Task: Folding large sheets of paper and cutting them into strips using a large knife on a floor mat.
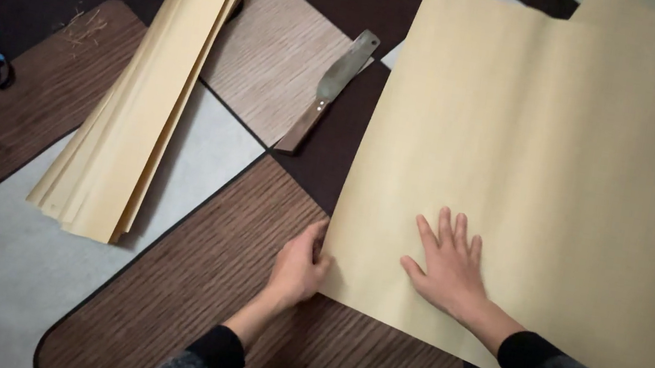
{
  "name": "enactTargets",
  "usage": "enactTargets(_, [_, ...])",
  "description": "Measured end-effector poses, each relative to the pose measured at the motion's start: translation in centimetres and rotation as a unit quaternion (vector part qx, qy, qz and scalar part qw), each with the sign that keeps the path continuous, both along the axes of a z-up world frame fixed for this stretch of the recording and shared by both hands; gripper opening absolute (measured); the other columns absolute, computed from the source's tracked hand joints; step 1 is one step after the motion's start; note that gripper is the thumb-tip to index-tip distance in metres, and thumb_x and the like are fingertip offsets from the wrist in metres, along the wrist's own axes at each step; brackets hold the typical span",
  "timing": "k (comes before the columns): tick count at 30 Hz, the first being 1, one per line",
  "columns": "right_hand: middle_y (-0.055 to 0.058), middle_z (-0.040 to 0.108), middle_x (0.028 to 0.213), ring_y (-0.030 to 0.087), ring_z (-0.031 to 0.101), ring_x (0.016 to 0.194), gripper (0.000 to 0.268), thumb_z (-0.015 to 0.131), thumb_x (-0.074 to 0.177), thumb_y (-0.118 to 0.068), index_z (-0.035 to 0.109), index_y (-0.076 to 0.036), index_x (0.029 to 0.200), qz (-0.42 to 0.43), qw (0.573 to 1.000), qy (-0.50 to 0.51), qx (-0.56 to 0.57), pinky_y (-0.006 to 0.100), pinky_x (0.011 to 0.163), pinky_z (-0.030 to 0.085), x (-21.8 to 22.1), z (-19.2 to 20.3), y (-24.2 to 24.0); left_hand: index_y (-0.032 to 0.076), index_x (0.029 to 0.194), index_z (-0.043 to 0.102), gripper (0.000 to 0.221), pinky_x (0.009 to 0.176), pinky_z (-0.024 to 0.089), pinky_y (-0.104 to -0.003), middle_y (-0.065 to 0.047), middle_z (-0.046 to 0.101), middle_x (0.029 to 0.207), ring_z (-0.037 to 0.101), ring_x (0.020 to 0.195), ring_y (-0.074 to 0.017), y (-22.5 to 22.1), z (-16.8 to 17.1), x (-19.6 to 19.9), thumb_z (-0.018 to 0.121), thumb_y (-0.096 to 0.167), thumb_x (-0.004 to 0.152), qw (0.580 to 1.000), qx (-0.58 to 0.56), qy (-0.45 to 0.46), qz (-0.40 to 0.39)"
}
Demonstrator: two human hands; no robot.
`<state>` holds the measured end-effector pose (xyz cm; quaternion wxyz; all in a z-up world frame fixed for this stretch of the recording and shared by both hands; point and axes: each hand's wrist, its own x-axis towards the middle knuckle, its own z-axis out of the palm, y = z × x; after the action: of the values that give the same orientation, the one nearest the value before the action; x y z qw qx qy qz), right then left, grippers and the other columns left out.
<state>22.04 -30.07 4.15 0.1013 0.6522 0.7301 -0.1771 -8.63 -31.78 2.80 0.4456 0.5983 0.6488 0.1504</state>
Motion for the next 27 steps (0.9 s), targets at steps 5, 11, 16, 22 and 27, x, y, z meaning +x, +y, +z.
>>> enactTargets(5, [0.03,0.015,0.189,0.059,0.008,0.174,0.087,0.054,0.11,-0.062,0.029,-0.02,0.183,0.023,0.999,0.022,-0.007,0.084,0.13,0.015,-2.6,0.5,0.7,0.017,0.17,0.05,0.074,0.109,0.061,-0.059,-0.018,0.076,0.133,0.072,0.131,-0.0432,-1.6,5.6,-1.5,0.069,0.017,0.099,0.994,0.1,0.044,-0.021])
enactTargets(11, [0.032,0.023,0.186,0.063,0.016,0.171,0.086,0.06,0.108,-0.06,0.038,-0.017,0.179,0.074,0.997,0.032,0.016,0.084,0.127,0.022,-5.8,1.0,1.4,0.01,0.173,0.044,0.074,0.104,0.062,-0.062,-0.022,0.072,0.138,0.073,0.126,-0.0492,-2.5,7.2,-3.3,0.059,0.011,0.101,0.99,0.089,0.105,-0.022])
enactTargets(16, [0.03,0.04,0.176,0.057,0.036,0.164,0.081,0.071,0.102,-0.06,0.053,-0.017,0.169,0.106,0.991,0.02,0.08,0.073,0.125,0.039,-5.8,-0.7,2.5,0.011,0.173,0.043,0.073,0.094,0.064,-0.066,-0.022,0.069,0.127,0.074,0.116,-0.0534,-2.7,5.7,-2.1,0.06,0.011,0.102,0.988,0.097,0.113,-0.051])
enactTargets(22, [0.003,0.071,0.121,0.035,0.07,0.13,0.038,0.06,0.109,-0.057,0.078,-0.028,0.124,-0.054,0.991,0.121,0.003,0.06,0.113,0.05,-5.6,-2.7,5.4,0.004,0.171,0.045,0.076,0.081,0.069,-0.063,-0.019,0.066,0.128,0.08,0.101,-0.0494,-3.5,6.3,2.5,0.061,0.009,0.096,0.969,0.123,0.165,-0.137])
enactTargets(27, [-0.003,0.086,0.122,0.031,0.076,0.131,0.061,0.054,0.101,-0.086,0.08,-0.038,0.127,-0.173,0.96,0.205,-0.078,0.05,0.114,0.049,-6.7,0.9,6.0,-0.002,0.167,0.046,0.075,0.07,0.069,-0.061,-0.019,0.065,0.122,0.082,0.089,-0.0467,-3.7,4.5,4.9,0.057,0.001,0.094,0.947,0.15,0.202,-0.199])
